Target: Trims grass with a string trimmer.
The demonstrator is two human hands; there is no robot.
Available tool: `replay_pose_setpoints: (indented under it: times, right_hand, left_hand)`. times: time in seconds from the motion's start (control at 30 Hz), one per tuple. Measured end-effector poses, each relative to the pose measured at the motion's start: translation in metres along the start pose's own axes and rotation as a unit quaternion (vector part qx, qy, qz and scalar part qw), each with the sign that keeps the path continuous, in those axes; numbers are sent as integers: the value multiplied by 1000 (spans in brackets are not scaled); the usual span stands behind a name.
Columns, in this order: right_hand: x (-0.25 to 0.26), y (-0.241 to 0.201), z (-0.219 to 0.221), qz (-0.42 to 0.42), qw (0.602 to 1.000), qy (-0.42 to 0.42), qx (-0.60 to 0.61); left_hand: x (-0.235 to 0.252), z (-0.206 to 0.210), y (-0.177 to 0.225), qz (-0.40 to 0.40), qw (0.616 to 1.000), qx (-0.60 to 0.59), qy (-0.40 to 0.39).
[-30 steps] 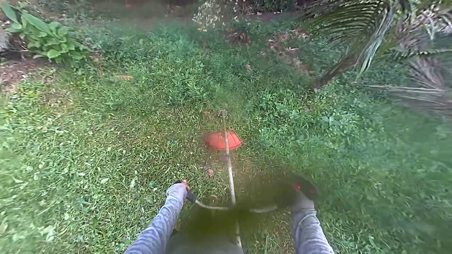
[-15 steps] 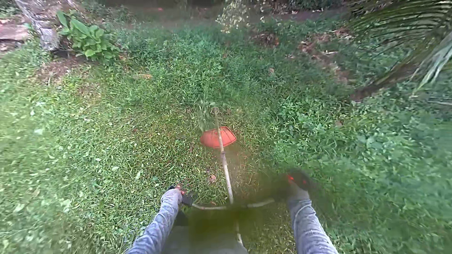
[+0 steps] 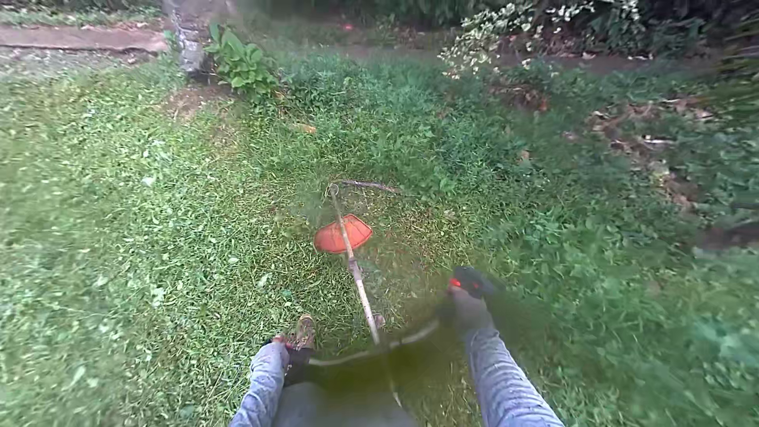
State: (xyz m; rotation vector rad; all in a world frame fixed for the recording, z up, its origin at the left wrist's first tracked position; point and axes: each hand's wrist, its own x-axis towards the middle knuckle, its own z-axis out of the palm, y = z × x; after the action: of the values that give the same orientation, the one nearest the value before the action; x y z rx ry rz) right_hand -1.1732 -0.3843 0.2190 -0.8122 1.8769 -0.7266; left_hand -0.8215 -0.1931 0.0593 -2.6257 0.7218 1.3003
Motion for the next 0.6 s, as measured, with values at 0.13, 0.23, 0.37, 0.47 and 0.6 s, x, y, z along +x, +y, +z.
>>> replay_pose_setpoints:
  times: [0.13,0.23,0.37,0.47,0.6]
  right_hand:
    - [26,-24,74,-80,996,-39,-27]
    - [20,-70,126,-57,994,-56,-68]
    - [83,-75,170,-88,990,-70,-89]
    - [138,-27,180,-411,900,-101,101]
    - [64,-114,149,-30,999,24,0]
  left_hand:
    - [44,-39,-20,-19,998,67,-5]
    - [77,-78,-23,-7,998,67,9]
    - [109,-126,-8,-1,998,61,35]
    - [130,-147,11,18,996,83,24]
    - [142,-158,56,71,988,138,-8]
